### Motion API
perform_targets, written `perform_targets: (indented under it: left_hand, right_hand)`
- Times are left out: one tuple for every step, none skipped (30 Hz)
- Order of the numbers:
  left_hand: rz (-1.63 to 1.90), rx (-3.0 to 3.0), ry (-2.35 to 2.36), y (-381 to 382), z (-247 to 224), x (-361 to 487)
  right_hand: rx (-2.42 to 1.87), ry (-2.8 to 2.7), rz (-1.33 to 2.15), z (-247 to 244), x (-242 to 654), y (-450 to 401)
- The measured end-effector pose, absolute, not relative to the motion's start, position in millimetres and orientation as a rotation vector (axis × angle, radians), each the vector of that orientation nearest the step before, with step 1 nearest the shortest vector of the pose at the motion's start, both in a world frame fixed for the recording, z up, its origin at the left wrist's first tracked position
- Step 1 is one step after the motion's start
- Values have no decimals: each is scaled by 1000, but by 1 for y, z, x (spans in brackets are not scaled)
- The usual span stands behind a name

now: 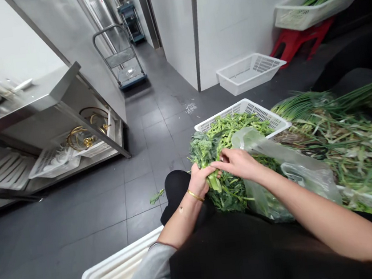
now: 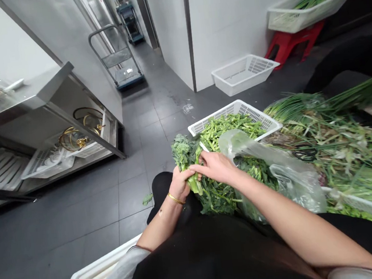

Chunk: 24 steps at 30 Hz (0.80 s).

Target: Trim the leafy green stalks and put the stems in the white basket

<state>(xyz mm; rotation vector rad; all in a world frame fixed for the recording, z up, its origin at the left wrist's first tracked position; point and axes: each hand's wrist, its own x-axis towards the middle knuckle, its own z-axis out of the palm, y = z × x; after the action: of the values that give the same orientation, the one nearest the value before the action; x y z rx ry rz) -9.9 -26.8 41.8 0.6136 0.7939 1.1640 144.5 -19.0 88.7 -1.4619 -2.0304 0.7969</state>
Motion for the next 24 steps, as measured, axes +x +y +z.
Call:
perform_targets:
  left_hand:
    - [1160,591,773,-27,41,-9]
    - [1135,544,751,-27,39,-9]
    - [1097,483,734,-27,38,-8]
    - [1054,421,722,-27,36,-8]
    - [1010,368,710,-27,35,-8]
    - [978,327,700,-28,33,-7]
    - [961,301,690,-29,32,-6]
    - [961,286,681,-30,32,-4]
    - [979,284,678,-31,31,-1]
    - [1014,298,689,-32,32,1]
    - [1063,328,720,-32,32,4]
    - [1125,372,770,-32,33,6]
    - [1195,421,829,-32,33,7]
    - [1263,469,886,-31,34,8]
    - [1320,511,931,-31,34,9]
    - [1363,543,962,-30,35,9]
    - [1390,563,978,-30,35,8]
    - [1404,577,984,-29,35,8]
    - [1414,589,986,-29,35,6]
    - [1422,601,988,-28,34,5]
    - [1429,614,993,-28,34,4]
    - [1434,631,1001,-28,33,2]
    - [1439,651,1010,-28,33,1]
    - [1442,672,1017,-29,32,-1]
  right_hand:
    - [-1449,-1959,902,86,142,-13]
    - [-1408,-1882,1017,82,140,-9]
    - [-1359,-1795,1120,77,138,-7]
    - [-1317,-1704,1191,71,137,-6]
    - [-1294,-1622,1228,66,137,-7]
    - [-1279,-1569,1253,63,138,-8]
    - [-1269,-1550,1273,60,139,-9]
    - [-1269,-1561,1278,60,142,-9]
    - [-1290,-1601,1255,62,145,-9]
    - [-1332,-1660,1199,65,149,-8]
    - [-1389,-1721,1109,70,152,-6]
    - [-1453,-1767,995,75,155,-4]
    - [-1518,-1793,875,80,156,-2]
    - [-1567,-1808,778,83,157,0]
    - [-1593,-1818,720,85,156,1]
    - [-1595,-1831,700,86,154,1]
    - [-1582,-1846,688,85,151,0]
    - [-1557,-1865,669,82,147,-2]
    - [-1520,-1883,647,80,144,-4]
    - [-1481,-1896,633,77,140,-6]
    - [-1456,-1901,635,75,138,-8]
    - [-1453,-1899,660,75,137,-9]
    - [-1469,-1887,706,75,137,-8]
    - [-1500,-1866,763,76,138,-6]
